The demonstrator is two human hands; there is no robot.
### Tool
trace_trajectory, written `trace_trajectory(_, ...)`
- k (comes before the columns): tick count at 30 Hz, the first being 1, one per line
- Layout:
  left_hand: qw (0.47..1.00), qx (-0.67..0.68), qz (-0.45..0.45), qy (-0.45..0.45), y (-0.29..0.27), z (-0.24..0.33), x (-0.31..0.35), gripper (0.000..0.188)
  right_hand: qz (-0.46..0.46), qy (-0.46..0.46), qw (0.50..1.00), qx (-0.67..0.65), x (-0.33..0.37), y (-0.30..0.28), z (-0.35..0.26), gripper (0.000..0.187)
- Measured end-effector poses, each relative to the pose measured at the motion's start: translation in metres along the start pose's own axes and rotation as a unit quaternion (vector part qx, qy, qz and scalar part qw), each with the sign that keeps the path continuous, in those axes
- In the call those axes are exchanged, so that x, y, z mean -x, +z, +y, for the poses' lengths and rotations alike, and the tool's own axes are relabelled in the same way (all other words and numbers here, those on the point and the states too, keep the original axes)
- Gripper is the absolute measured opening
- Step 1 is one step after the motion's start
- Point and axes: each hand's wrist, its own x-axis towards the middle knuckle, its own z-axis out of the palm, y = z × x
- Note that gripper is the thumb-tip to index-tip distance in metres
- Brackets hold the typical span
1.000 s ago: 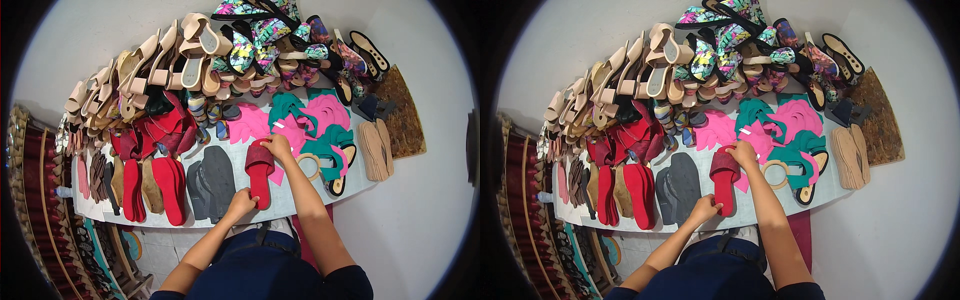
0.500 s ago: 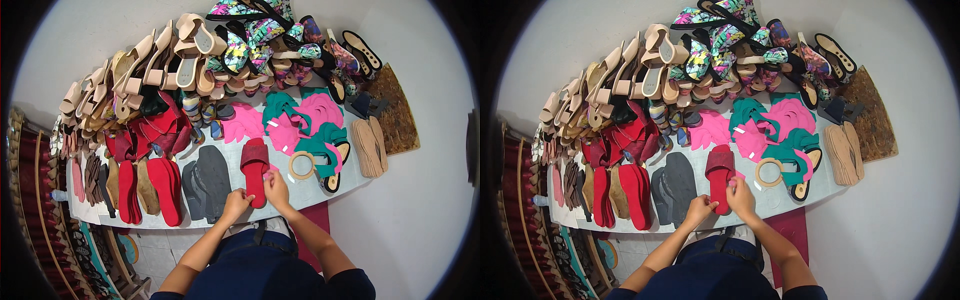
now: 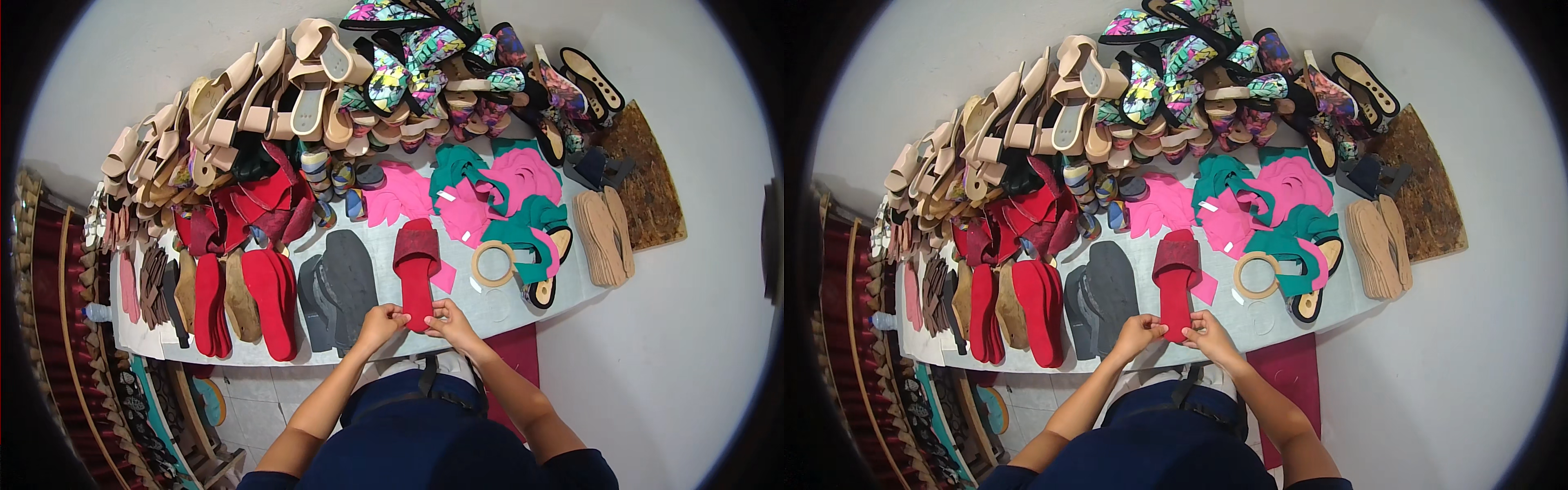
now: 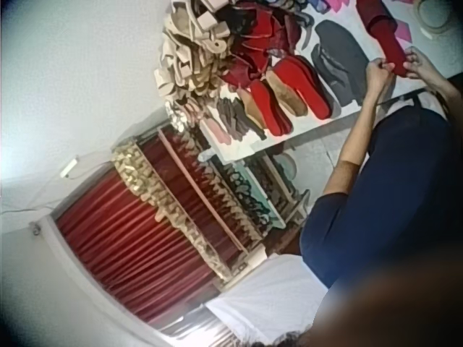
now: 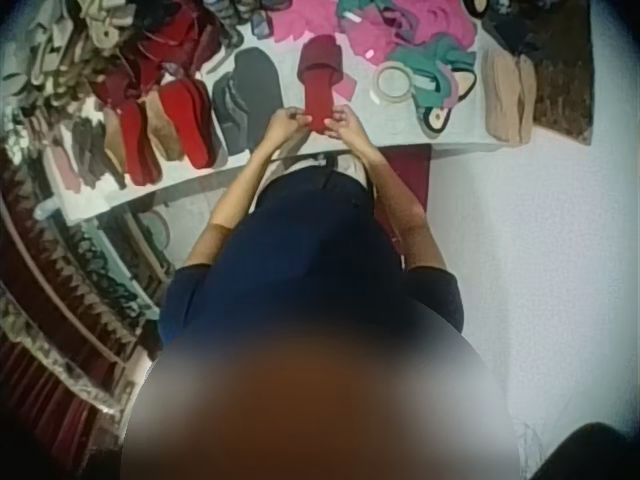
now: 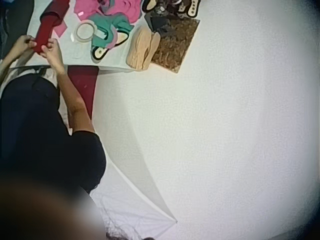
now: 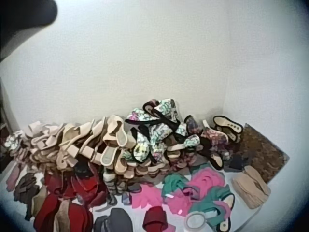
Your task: Fitting an upper onto a shoe last and aligning it with a sole.
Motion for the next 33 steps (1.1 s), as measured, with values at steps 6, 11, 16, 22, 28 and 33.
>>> trace_trajectory(6,0.999,-0.04,0.02,-0.03,0.005,0.015,0.003,0.019,0.012,0.014,0.996,0.093,-0.003,-0.003,-0.003,0.036)
trace_trajectory(11,0.996,-0.093,0.005,0.007,0.001,0.011,0.003,0.019,0.0,0.038,0.997,0.06,-0.001,-0.001,-0.011,0.04)
trace_trajectory(16,0.996,-0.087,-0.017,0.013,0.001,0.014,0.005,0.023,0.017,0.078,0.995,0.054,0.002,0.002,-0.015,0.046)
trace_trajectory(22,0.996,-0.08,0.01,0.025,0.01,0.006,0.007,0.023,0.045,0.055,0.995,0.071,0.003,0.01,-0.016,0.044)
trace_trajectory(28,0.994,-0.099,0.036,0.027,0.012,0.004,0.005,0.023,0.051,0.045,0.991,0.112,0.003,0.012,-0.019,0.042)
trace_trajectory(33,0.99,-0.137,0.034,0.012,0.012,0.017,0.007,0.024,0.057,0.029,0.992,0.107,0.004,0.011,-0.018,0.039)
